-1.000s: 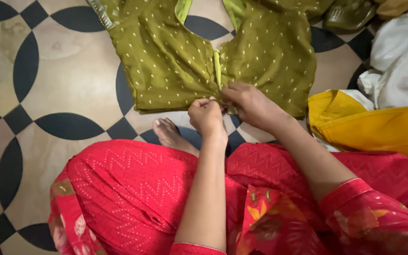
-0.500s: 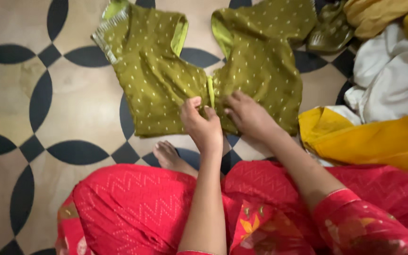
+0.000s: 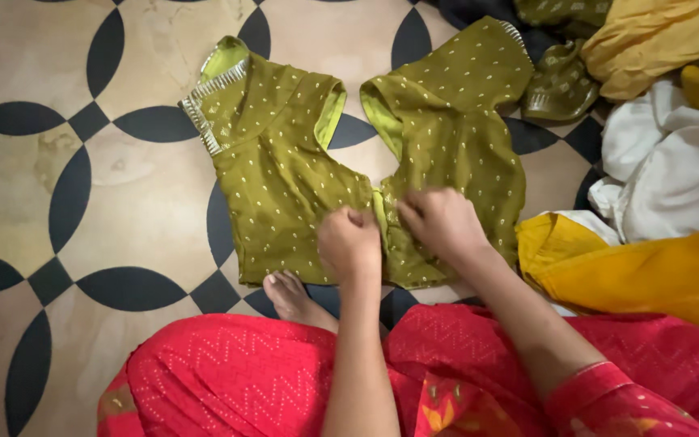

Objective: The person unfolds a green patterned blouse, lays it flat on the floor, and fastens the front buttons. They then fold the garment neatly and place it aside.

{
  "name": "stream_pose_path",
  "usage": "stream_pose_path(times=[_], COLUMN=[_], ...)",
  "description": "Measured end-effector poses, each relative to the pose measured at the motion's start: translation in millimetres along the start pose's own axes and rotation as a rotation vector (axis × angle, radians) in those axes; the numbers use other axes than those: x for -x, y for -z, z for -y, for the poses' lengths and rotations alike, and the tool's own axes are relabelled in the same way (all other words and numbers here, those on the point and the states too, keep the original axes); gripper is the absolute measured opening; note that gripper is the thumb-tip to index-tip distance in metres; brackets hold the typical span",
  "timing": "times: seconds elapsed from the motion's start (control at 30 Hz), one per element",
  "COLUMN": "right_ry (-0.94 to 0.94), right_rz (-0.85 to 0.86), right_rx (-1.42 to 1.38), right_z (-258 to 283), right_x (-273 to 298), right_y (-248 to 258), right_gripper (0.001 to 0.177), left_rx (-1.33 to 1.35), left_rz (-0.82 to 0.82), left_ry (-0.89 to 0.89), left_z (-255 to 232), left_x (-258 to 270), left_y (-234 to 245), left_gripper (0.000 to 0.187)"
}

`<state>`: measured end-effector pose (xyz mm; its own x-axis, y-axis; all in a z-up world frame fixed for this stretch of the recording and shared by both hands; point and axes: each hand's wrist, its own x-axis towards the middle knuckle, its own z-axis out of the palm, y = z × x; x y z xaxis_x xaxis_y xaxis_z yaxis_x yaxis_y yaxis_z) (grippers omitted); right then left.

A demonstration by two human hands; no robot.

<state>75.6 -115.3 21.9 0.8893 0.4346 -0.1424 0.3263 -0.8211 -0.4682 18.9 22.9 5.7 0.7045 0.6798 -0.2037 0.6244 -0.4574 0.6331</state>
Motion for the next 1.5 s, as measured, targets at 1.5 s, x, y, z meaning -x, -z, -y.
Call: stream_pose_path(times=[1.5], right_ry=[-0.023], right_rz=[0.039], right_rx=[-0.789], right_z=[-25.8], right_x=[-43.9], right_y=[1.7], right_gripper=[0.021], left_rx=[0.332], left_rz=[0.551], left_ry=[-0.030], left_z=[-10.6], left_x=[-109.4], left_y=[-9.5], left_gripper=[0.031])
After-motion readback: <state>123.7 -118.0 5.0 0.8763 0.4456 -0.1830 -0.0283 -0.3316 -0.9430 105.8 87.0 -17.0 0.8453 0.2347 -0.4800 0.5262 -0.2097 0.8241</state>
